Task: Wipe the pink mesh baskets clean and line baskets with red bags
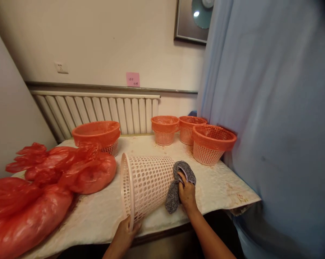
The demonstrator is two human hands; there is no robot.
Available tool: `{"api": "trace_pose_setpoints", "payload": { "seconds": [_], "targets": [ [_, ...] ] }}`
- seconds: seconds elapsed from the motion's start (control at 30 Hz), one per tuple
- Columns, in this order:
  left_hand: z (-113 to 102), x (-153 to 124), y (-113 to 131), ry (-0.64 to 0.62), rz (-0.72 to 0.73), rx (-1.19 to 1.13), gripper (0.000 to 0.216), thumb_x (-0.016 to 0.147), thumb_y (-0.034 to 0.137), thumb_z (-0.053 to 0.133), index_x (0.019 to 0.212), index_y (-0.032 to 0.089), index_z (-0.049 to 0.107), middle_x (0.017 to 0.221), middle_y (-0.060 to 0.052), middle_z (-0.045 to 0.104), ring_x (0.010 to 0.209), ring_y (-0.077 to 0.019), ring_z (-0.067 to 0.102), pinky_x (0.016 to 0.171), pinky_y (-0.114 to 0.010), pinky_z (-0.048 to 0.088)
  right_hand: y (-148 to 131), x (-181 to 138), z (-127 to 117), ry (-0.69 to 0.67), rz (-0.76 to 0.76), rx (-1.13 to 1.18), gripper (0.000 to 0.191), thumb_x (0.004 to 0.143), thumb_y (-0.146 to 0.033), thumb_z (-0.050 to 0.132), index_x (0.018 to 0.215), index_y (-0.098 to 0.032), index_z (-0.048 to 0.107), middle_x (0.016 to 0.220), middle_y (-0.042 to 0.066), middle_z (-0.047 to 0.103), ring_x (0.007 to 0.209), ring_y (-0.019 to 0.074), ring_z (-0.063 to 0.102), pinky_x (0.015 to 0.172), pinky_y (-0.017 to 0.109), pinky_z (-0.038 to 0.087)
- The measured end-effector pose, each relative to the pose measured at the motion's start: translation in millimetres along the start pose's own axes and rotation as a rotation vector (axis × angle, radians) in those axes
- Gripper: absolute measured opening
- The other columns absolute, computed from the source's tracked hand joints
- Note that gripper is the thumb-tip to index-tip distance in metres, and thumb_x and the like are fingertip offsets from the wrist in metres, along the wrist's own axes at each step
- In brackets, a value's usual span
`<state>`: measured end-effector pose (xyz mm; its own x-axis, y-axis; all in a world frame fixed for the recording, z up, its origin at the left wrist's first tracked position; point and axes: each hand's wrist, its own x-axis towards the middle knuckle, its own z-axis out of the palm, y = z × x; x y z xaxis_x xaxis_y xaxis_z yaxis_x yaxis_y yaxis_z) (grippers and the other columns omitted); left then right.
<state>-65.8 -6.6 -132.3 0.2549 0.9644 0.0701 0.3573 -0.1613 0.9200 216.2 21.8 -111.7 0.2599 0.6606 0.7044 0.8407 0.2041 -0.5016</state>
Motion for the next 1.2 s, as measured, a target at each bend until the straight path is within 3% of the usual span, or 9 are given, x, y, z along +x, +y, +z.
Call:
{"api": "trace_pose_setpoints", "payload": {
  "seconds": [0.2,0.33,0.5,0.63,0.77,0.9,1.07,1.2],
  "targets": [
    [-3.7,3.6,7.6,-0.004,-0.047,-0.038,0.053,0.063,0.056,0.068,0.095,0.015,0.074,0.106,-0.012,0.073,0.105,-0.0332,0.065,0.099,-0.044,0.046,8.4,-4.4,-2.8,0.004,0.022,0.052,0.045,0.083,-0.012,0.040,0.123,-0.019,0.060,0.111,0.009,0.068,0.106,0.0227,0.063,0.093,0.042,0.049],
    [-6.9,7.0,14.0,-0.006,-0.055,-0.035,0.050,0.068,0.054,0.066,0.097,0.014,0.074,0.108,-0.012,0.073,0.107,-0.0320,0.064,0.100,-0.045,0.045,9.7,-11.2,-4.6,-0.015,0.055,0.102,0.042,0.082,-0.012,0.041,0.118,-0.019,0.063,0.119,0.009,0.064,0.112,0.0234,0.059,0.098,0.044,0.046],
    [-7.7,7.1,38.4,-0.019,-0.080,-0.076,0.051,0.072,0.055,0.063,0.101,0.015,0.073,0.108,-0.011,0.073,0.104,-0.0309,0.066,0.098,-0.044,0.047,11.0,-14.8,-13.1,-0.003,0.089,0.143,0.042,0.082,-0.013,0.041,0.115,-0.021,0.064,0.117,0.008,0.066,0.108,0.0228,0.061,0.095,0.042,0.049],
    [-4.7,2.7,64.7,-0.061,-0.065,-0.152,0.052,0.072,0.056,0.063,0.100,0.014,0.073,0.106,-0.010,0.073,0.100,-0.0295,0.067,0.097,-0.042,0.048,9.0,-6.1,-26.0,0.099,0.106,0.123,0.039,0.083,-0.016,0.042,0.115,-0.019,0.064,0.118,0.009,0.066,0.109,0.0224,0.061,0.096,0.040,0.048],
    [-2.8,2.1,72.2,-0.100,-0.051,-0.160,0.052,0.074,0.056,0.062,0.103,0.014,0.071,0.108,-0.010,0.073,0.106,-0.0291,0.064,0.098,-0.040,0.047,-0.7,3.5,-34.8,0.103,0.103,0.032,0.039,0.085,-0.018,0.042,0.117,-0.018,0.063,0.111,0.010,0.068,0.100,0.0220,0.065,0.091,0.038,0.049],
    [-2.1,5.7,64.9,-0.131,-0.040,-0.170,0.050,0.077,0.052,0.059,0.106,0.012,0.070,0.108,-0.010,0.073,0.107,-0.0294,0.064,0.098,-0.040,0.047,-24.4,6.0,-33.4,0.007,0.062,-0.080,0.042,0.084,-0.014,0.041,0.121,-0.020,0.062,0.100,0.009,0.071,0.092,0.0207,0.065,0.090,0.036,0.047],
    [0.2,8.8,63.1,-0.104,0.016,-0.163,0.044,0.079,0.044,0.058,0.107,0.011,0.069,0.109,-0.010,0.072,0.105,-0.0286,0.064,0.097,-0.040,0.047,-82.9,-0.6,-21.3,-0.020,-0.080,-0.031,0.044,0.083,-0.011,0.042,0.119,-0.023,0.063,0.101,0.008,0.071,0.094,0.0218,0.063,0.092,0.037,0.044],
    [0.3,7.7,63.8,-0.086,0.024,-0.129,0.031,0.076,0.037,0.058,0.086,0.011,0.071,0.081,-0.007,0.075,0.084,-0.0266,0.068,0.080,-0.035,0.054,-133.9,-16.8,-3.6,-0.046,-0.236,0.086,0.035,0.079,-0.010,0.046,0.100,-0.021,0.071,0.088,0.007,0.071,0.085,0.0207,0.063,0.087,0.034,0.043]
  ]
}}
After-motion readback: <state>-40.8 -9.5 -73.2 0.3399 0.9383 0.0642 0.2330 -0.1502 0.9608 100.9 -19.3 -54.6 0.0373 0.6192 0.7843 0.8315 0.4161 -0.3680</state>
